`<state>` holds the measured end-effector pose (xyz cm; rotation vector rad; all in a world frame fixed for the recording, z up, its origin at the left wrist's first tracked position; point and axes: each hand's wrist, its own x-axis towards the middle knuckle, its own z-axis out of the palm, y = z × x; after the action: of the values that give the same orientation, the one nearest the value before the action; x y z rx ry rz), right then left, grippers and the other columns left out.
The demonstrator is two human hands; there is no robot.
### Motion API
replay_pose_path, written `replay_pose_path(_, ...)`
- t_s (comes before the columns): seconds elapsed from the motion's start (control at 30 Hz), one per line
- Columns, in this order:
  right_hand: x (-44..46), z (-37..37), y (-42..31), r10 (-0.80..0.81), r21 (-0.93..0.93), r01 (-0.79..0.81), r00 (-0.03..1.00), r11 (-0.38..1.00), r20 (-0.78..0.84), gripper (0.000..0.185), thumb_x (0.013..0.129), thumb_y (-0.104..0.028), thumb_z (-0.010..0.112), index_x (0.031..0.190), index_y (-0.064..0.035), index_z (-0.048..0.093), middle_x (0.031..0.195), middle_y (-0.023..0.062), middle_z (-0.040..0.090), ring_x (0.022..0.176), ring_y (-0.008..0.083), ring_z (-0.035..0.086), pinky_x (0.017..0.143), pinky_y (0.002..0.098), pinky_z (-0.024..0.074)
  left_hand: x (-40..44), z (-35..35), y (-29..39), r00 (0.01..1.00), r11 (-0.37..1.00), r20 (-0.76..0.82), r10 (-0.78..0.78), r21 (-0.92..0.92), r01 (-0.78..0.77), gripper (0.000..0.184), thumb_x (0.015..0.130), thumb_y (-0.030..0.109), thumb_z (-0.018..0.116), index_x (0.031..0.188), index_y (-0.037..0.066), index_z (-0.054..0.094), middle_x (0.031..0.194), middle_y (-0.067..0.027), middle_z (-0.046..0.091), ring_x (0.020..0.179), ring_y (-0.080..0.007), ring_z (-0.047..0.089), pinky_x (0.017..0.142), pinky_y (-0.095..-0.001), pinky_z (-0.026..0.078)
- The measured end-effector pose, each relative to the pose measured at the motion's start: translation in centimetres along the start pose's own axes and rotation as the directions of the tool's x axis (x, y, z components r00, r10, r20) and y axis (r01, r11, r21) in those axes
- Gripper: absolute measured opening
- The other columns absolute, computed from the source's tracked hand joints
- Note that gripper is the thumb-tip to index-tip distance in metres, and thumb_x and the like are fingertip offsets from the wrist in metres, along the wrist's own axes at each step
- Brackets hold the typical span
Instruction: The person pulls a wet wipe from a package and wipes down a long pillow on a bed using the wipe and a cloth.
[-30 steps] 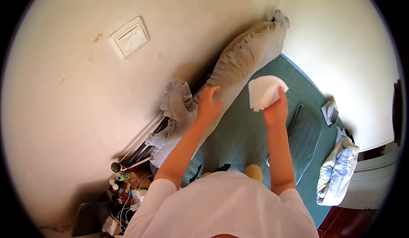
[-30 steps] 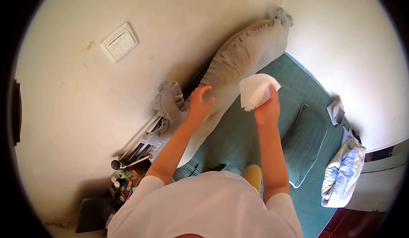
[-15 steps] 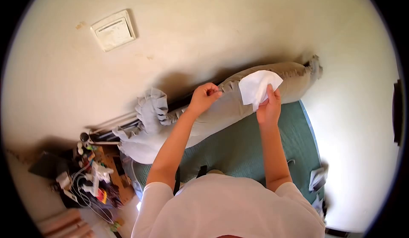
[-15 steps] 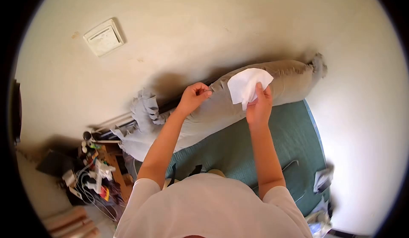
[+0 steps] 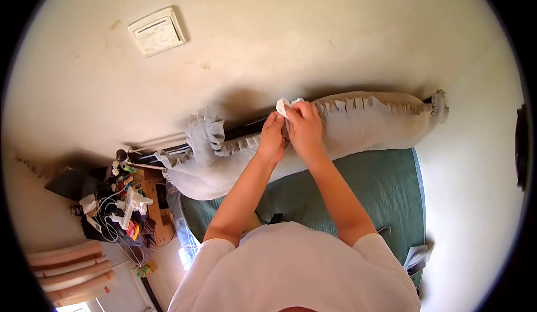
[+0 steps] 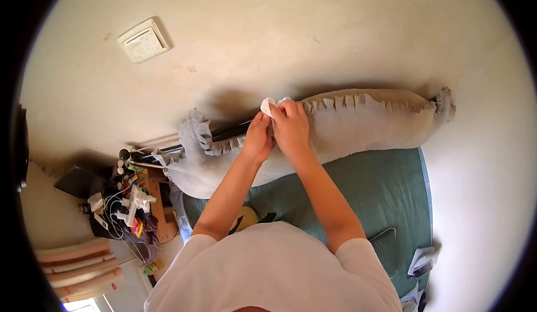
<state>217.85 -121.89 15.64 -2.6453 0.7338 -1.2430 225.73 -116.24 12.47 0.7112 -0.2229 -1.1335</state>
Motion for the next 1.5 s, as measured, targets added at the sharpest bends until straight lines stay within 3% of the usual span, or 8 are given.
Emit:
replay_pose_path(0.2, 2.2, -0.3, 1.8, 0.349, 0.083, -0.343, 0.932, 0.936, -0.092, 0.012, 0.077, -0.005, 0.060, 0.088, -0.0054, 0.063, 0.086, 0.0121, 0.053, 0.078, 0.0304, 0.055, 0.068, 0.0395, 0.0454, 1.3, -2.0, -1.0, 1.000, 0.992, -0.008, -0.023, 0.122, 0.024, 0.013, 0.097, 0.018, 0.045, 0.095, 0.008, 0.054, 0.087, 0.0022, 0.055, 0.082, -0.0069, 0.048, 0.076, -0.0233, 0.038)
replay_pose_path(0.33, -1.1, -1.1, -0.7, 0.025, -0.004, -0.025, 0.999, 1.000, 0.047, 0.017, 0.079, -0.006, 0.057, 0.093, -0.0097, 0.065, 0.088, 0.0127, 0.055, 0.078, 0.0292, 0.057, 0.065, 0.0382, 0.0466, 0.2, -1.4, -0.1, 0.991, 0.990, 0.026, -0.131, 0.049, 0.130, 0.012, 0.097, 0.019, 0.046, 0.095, 0.010, 0.054, 0.083, 0.0029, 0.053, 0.078, -0.0073, 0.047, 0.071, -0.0232, 0.039)
replay_pose_path(0.47, 0.0, -1.8, 1.7, 0.367, -0.330, -0.329, 0.929, 0.885, 0.056, 0.020, 0.079, -0.008, 0.056, 0.097, -0.0124, 0.064, 0.086, 0.0102, 0.055, 0.082, 0.0300, 0.058, 0.068, 0.0388, 0.0484, 0.5, -1.9, 0.2, 0.974, 0.974, 0.022, -0.225, -0.023, 0.226, 0.011, 0.097, 0.019, 0.046, 0.098, 0.011, 0.053, 0.086, 0.0021, 0.054, 0.079, -0.0088, 0.051, 0.071, -0.0245, 0.041)
replay_pose_path(0.8, 0.4, -3.0, 0.0, -0.010, -0.276, 0.042, 0.993, 0.960, 0.118, 0.020, 0.076, -0.008, 0.059, 0.096, -0.0101, 0.064, 0.083, 0.0088, 0.053, 0.072, 0.0273, 0.056, 0.059, 0.0393, 0.0470, 1.2, -3.5, -0.2, 0.954, 0.953, 0.232, -0.192, -0.188, 0.238, 0.011, 0.097, 0.013, 0.044, 0.104, 0.008, 0.050, 0.099, -0.0005, 0.055, 0.091, -0.0104, 0.052, 0.080, -0.0263, 0.042)
replay_pose_path(1.0, 0.4, -5.3, 5.4, 0.313, -0.470, -0.194, 0.931, 0.861, 0.189, 0.009, 0.083, -0.014, 0.057, 0.089, -0.0092, 0.062, 0.080, 0.0086, 0.054, 0.073, 0.0266, 0.058, 0.060, 0.0384, 0.0459, 0.6, -3.7, -0.8, 0.969, 0.927, 0.149, -0.195, -0.295, 0.232, 0.015, 0.095, 0.010, 0.040, 0.106, 0.006, 0.051, 0.106, -0.0041, 0.059, 0.102, -0.0176, 0.055, 0.092, -0.0341, 0.042)
replay_pose_path(1.2, 0.7, -5.7, 4.2, -0.234, -0.314, 0.387, 0.873, 0.867, 0.428, 0.018, 0.083, -0.014, 0.056, 0.099, -0.0113, 0.064, 0.083, 0.0071, 0.054, 0.078, 0.0255, 0.058, 0.064, 0.0383, 0.0487, 0.0, -3.0, -1.1, 0.990, 0.966, 0.084, -0.112, -0.225, 0.129, 0.021, 0.094, 0.016, 0.040, 0.107, 0.008, 0.055, 0.110, -0.0014, 0.058, 0.103, -0.0163, 0.053, 0.092, -0.0333, 0.039)
replay_pose_path(1.37, 3.5, -9.7, 4.5, -0.048, -0.224, 0.097, 0.976, 0.970, 0.214, 0.021, 0.082, -0.010, 0.062, 0.102, -0.0104, 0.065, 0.086, 0.0080, 0.052, 0.073, 0.0265, 0.057, 0.061, 0.0379, 0.0468, -1.2, -1.3, -0.9, 0.979, 0.982, -0.195, -0.065, -0.184, 0.028, 0.019, 0.092, 0.016, 0.047, 0.107, 0.007, 0.055, 0.110, 0.0011, 0.057, 0.097, -0.0106, 0.051, 0.085, -0.0287, 0.039)
replay_pose_path(1.5, 2.0, -8.2, 3.4, 0.019, -0.028, -0.018, 0.999, 0.999, 0.029, 0.017, 0.082, -0.010, 0.062, 0.099, -0.0074, 0.065, 0.087, 0.0079, 0.053, 0.070, 0.0264, 0.056, 0.061, 0.0360, 0.0462, -0.2, -0.1, 0.0, 0.963, 0.737, 0.205, 0.175, 0.621, -0.266, 0.026, 0.086, 0.013, 0.060, 0.109, 0.001, 0.057, 0.108, -0.0023, 0.061, 0.092, -0.0072, 0.052, 0.081, -0.0247, 0.042)
